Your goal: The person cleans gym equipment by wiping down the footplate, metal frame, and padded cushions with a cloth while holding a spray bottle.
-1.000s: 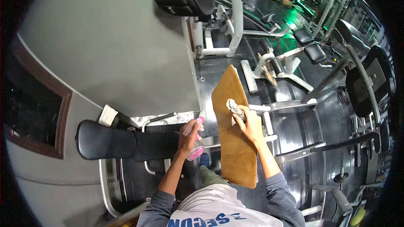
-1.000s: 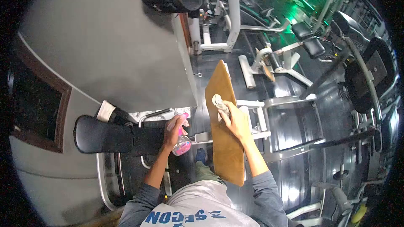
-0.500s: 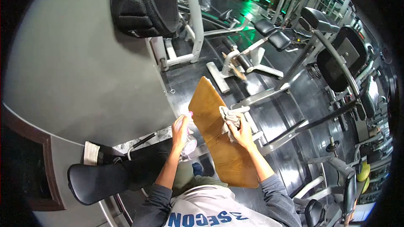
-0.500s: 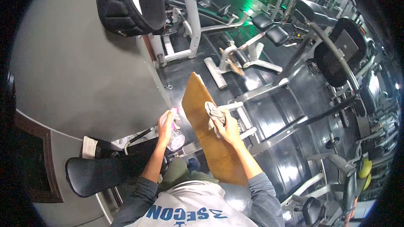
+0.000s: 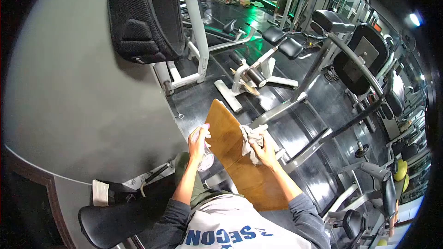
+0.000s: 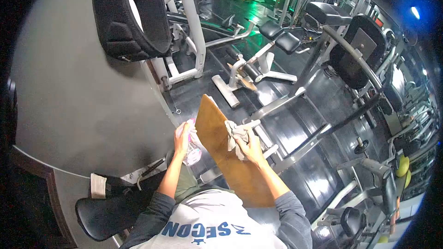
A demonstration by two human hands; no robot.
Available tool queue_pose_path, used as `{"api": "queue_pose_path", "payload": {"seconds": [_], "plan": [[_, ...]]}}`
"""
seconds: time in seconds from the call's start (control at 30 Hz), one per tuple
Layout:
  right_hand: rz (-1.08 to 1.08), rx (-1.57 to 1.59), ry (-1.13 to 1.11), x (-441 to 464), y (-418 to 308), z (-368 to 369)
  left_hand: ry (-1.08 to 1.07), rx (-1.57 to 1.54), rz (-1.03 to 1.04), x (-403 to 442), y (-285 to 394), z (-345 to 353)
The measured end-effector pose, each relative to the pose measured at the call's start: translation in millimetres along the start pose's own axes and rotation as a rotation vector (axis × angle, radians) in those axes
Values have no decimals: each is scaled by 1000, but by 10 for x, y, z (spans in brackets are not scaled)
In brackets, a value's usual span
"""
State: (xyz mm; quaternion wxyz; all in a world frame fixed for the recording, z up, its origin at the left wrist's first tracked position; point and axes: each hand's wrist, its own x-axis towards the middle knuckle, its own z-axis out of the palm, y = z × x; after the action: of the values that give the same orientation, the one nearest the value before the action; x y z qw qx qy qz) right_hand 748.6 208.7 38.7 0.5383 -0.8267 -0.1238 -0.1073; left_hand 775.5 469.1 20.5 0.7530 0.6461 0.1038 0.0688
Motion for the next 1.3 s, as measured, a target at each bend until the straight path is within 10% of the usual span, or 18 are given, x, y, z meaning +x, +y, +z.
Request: {"api": "queue_pose_path", "payload": {"seconds": [0.57, 1.3], "plan": [[229, -88, 56, 239, -253, 175, -253, 103, -153, 1127, -119, -200], [235, -764, 675, 1225, 258, 2447, -1023, 201, -215, 2332, 16, -825]]}}
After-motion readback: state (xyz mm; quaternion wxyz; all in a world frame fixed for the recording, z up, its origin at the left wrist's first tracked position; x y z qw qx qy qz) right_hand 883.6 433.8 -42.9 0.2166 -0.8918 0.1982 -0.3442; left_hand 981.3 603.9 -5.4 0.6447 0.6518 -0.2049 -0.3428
